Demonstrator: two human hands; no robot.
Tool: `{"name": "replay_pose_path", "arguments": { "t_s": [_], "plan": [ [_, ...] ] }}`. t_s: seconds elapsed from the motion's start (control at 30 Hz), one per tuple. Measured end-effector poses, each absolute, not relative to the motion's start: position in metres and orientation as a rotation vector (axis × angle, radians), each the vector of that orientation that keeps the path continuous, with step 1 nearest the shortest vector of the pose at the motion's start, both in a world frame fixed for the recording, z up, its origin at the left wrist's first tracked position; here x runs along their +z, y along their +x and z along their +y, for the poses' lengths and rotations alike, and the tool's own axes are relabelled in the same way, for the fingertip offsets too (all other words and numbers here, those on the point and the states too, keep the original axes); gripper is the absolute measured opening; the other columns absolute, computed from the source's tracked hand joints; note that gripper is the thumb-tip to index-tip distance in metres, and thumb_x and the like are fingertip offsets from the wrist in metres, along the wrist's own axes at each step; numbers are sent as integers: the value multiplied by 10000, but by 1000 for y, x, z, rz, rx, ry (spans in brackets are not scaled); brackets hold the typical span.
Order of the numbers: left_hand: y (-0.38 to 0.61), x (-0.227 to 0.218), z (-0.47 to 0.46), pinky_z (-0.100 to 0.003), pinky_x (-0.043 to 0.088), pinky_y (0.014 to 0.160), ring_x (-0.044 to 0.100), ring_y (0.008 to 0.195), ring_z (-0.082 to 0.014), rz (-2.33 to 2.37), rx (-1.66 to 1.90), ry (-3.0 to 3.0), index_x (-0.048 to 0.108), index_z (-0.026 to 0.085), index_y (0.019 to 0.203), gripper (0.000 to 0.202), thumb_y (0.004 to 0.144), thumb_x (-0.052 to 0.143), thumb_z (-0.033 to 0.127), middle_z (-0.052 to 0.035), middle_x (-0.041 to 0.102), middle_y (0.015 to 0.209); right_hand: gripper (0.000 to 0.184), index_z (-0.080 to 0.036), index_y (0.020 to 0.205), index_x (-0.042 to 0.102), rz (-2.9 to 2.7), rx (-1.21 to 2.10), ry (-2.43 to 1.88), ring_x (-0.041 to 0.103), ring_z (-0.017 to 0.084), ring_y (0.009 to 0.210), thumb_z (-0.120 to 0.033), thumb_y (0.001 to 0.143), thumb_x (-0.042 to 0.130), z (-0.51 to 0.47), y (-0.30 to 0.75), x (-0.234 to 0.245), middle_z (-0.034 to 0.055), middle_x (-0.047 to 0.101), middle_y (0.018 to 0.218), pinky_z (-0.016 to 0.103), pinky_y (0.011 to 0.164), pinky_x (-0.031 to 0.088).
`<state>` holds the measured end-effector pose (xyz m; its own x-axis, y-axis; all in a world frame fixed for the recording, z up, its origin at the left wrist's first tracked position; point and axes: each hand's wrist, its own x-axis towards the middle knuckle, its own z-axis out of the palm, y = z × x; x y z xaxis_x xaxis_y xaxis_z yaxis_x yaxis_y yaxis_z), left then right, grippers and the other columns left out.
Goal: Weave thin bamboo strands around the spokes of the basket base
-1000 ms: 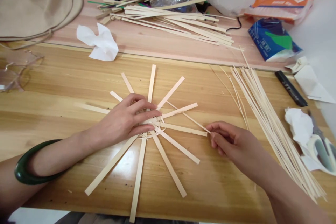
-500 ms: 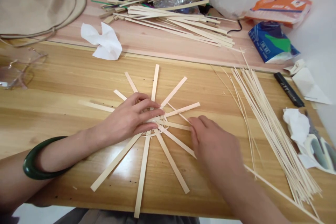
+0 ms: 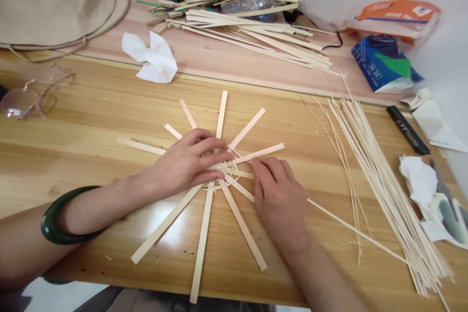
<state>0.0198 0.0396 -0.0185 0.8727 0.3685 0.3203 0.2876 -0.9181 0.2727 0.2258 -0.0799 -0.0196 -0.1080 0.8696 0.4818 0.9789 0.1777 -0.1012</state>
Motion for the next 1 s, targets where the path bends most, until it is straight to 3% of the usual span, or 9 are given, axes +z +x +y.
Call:
{"name": "replay_pose_path", "arguments": {
  "t_s": [0.33,0.9,1.0],
  "plan": [
    [19,-17,39,-429,465,998,476,1123,-268,505,545,2812,641,201,1252,409,966,523,469,-66,595,1336,203,-157,1077,657,-1993,-339,-1763,635,198,887,-90,908,568,-79,222,-19,61,714,972,315,710,516],
    [20,-15,37,-422,481,987,467,1127,-265,512,527,2856,619,198,1267,400,957,552,442,-56,623,1280,205,-142,1070,672,-2024,-318,-1785,622,209,868,-89,892,586,-80,222,-15,51,711,981,318,714,500],
    [21,-13,36,-411,476,992,465,1131,-266,525,517,2852,599,142,1268,438,961,543,449,-72,634,1256,224,-134,1080,677,-2034,-290,-1784,608,211,869,-83,881,587,-80,222,-13,52,706,979,321,714,496]
  ]
}}
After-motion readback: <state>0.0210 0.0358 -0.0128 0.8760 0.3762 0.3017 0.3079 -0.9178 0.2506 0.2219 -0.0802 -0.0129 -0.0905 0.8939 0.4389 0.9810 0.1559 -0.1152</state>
